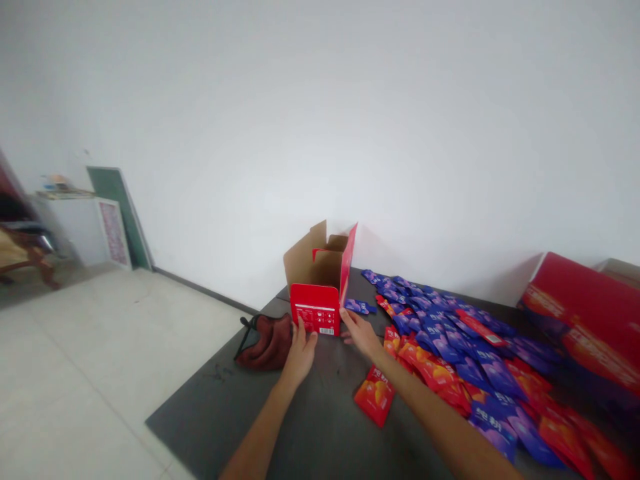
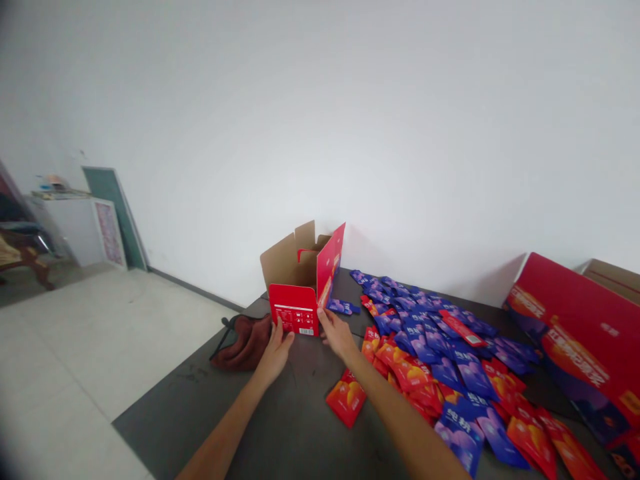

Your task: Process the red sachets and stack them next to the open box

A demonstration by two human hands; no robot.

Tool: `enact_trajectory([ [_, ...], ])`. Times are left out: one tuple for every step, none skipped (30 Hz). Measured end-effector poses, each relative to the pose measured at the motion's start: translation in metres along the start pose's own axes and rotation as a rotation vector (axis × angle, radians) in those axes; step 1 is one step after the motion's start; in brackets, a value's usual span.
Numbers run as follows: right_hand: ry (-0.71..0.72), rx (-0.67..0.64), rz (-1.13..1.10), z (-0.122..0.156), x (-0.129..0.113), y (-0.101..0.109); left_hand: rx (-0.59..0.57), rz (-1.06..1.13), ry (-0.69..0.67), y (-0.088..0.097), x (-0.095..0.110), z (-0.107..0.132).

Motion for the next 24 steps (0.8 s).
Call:
enact_trajectory([
  [0.007, -0.001, 0.013, 0.002, -0.001, -0.002, 0.006, 0.002, 0.002, 0.0, -0.001, -0.003],
  [0.018, -0.002, 0.03, 0.003, -0.002, -0.004, 0.012, 0.004, 0.002, 0.0, -0.003, -0.006],
  [0.034, -0.001, 0.049, 0.005, -0.004, -0.007, 0.017, 0.006, 0.001, -0.001, -0.004, -0.008],
  [0.057, 0.001, 0.071, 0.006, -0.007, -0.009, 0.021, 0.006, -0.003, -0.001, -0.005, -0.01],
  [0.085, 0.005, 0.093, 0.007, -0.01, -0.011, 0.024, 0.006, -0.009, -0.002, -0.006, -0.012],
  [0.115, 0.012, 0.114, 0.008, -0.013, -0.012, 0.025, 0.005, -0.017, -0.002, -0.006, -0.013],
  [0.143, 0.021, 0.133, 0.009, -0.016, -0.013, 0.024, 0.004, -0.025, -0.003, -0.007, -0.014],
  [0.167, 0.031, 0.148, 0.009, -0.018, -0.014, 0.023, 0.002, -0.034, -0.004, -0.007, -0.014],
  [0.185, 0.041, 0.161, 0.009, -0.019, -0.015, 0.019, 0.0, -0.042, -0.005, -0.007, -0.014],
  [0.196, 0.051, 0.172, 0.009, -0.019, -0.015, 0.015, -0.004, -0.05, -0.005, -0.007, -0.013],
  [0.202, 0.063, 0.182, 0.008, -0.02, -0.016, 0.01, -0.009, -0.058, -0.007, -0.007, -0.012],
  [0.204, 0.075, 0.193, 0.007, -0.02, -0.015, 0.002, -0.017, -0.067, -0.008, -0.007, -0.011],
  [0.204, 0.088, 0.206, 0.007, -0.02, -0.015, -0.009, -0.027, -0.078, -0.01, -0.006, -0.009],
  [0.202, 0.1, 0.222, 0.006, -0.022, -0.013, -0.022, -0.039, -0.092, -0.011, -0.004, -0.007],
  [0.2, 0.113, 0.239, 0.008, -0.023, -0.01, -0.036, -0.053, -0.11, -0.013, -0.001, -0.005],
  [0.199, 0.123, 0.257, 0.011, -0.025, -0.005, -0.051, -0.067, -0.133, -0.014, 0.003, -0.002],
  [0.198, 0.131, 0.275, 0.017, -0.028, 0.001, -0.066, -0.082, -0.161, -0.015, 0.009, 0.003],
  [0.201, 0.136, 0.294, 0.026, -0.03, 0.01, -0.079, -0.098, -0.194, -0.015, 0.017, 0.008],
  [0.208, 0.137, 0.313, 0.038, -0.033, 0.02, -0.089, -0.115, -0.229, -0.014, 0.026, 0.014],
  [0.219, 0.135, 0.333, 0.054, -0.036, 0.033, -0.098, -0.132, -0.265, -0.012, 0.036, 0.021],
  [0.235, 0.129, 0.353, 0.074, -0.038, 0.047, -0.107, -0.151, -0.298, -0.011, 0.048, 0.029],
  [0.254, 0.121, 0.374, 0.096, -0.039, 0.063, -0.119, -0.171, -0.329, -0.011, 0.059, 0.037],
  [0.267, 0.117, 0.396, 0.119, -0.038, 0.081, -0.138, -0.191, -0.359, -0.013, 0.071, 0.046],
  [0.268, 0.119, 0.419, 0.143, -0.034, 0.099, -0.168, -0.209, -0.39, -0.017, 0.083, 0.055],
])
Point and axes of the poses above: each hand's wrist, its own z-axis away from the middle knuckle, its own y-axis out of the back of the hand, x = y × z, the point moved 10 cm from there along -z, towards the middle knuckle, and after that the axes turned 10 degrees about -y, right-handed, at the moved point
